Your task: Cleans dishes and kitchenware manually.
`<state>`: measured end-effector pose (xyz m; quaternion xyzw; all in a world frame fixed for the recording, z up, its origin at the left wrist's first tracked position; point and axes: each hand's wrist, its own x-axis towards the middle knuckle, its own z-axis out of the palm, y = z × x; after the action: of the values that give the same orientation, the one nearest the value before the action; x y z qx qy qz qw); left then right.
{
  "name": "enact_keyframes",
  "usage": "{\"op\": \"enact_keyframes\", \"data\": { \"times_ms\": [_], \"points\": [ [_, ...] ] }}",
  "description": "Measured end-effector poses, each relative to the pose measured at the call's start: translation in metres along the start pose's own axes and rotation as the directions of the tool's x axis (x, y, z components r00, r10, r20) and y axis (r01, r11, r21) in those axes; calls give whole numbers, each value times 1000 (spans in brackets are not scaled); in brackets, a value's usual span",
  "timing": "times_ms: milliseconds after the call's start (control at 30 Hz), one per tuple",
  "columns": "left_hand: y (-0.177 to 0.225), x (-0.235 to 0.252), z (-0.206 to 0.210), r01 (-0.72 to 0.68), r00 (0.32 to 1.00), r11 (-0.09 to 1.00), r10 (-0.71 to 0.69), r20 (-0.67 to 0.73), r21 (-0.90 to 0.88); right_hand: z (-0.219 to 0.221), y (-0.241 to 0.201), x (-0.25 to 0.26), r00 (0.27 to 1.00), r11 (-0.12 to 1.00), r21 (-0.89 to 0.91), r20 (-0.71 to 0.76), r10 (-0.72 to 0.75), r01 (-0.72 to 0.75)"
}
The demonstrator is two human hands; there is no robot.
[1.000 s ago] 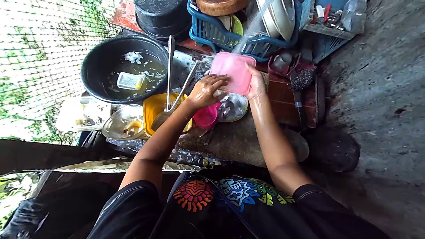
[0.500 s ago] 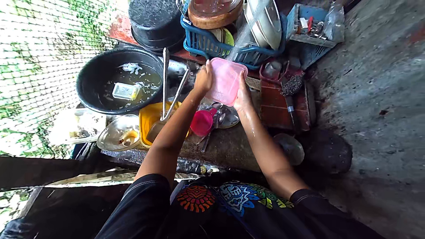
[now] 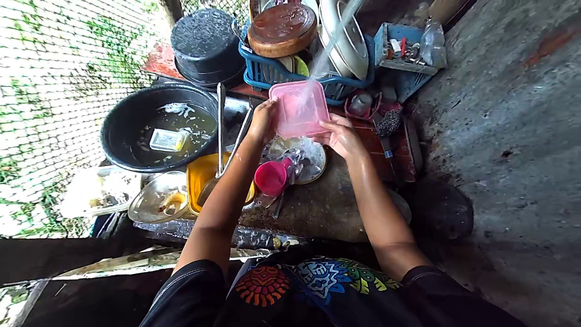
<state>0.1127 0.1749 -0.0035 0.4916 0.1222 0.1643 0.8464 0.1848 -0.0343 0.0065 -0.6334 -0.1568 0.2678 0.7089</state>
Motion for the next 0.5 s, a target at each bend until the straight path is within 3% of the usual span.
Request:
{"op": "enact_keyframes", "data": {
  "times_ms": [300,433,500],
  "points": [
    [-22,-22,36,177,959,983,-161,231,-49,-28,-27,-13,946,964,-71,-190,-264,255],
    [-29,-21,28,155,965,988,-154,210,13,-26,-40,-24,865,889,-206,-223,-450,410],
    [-26,-25,19,146,980,989,-150,133,36,-36,-50,-25,821,839,-283,-216,-528,465]
  ]
}}
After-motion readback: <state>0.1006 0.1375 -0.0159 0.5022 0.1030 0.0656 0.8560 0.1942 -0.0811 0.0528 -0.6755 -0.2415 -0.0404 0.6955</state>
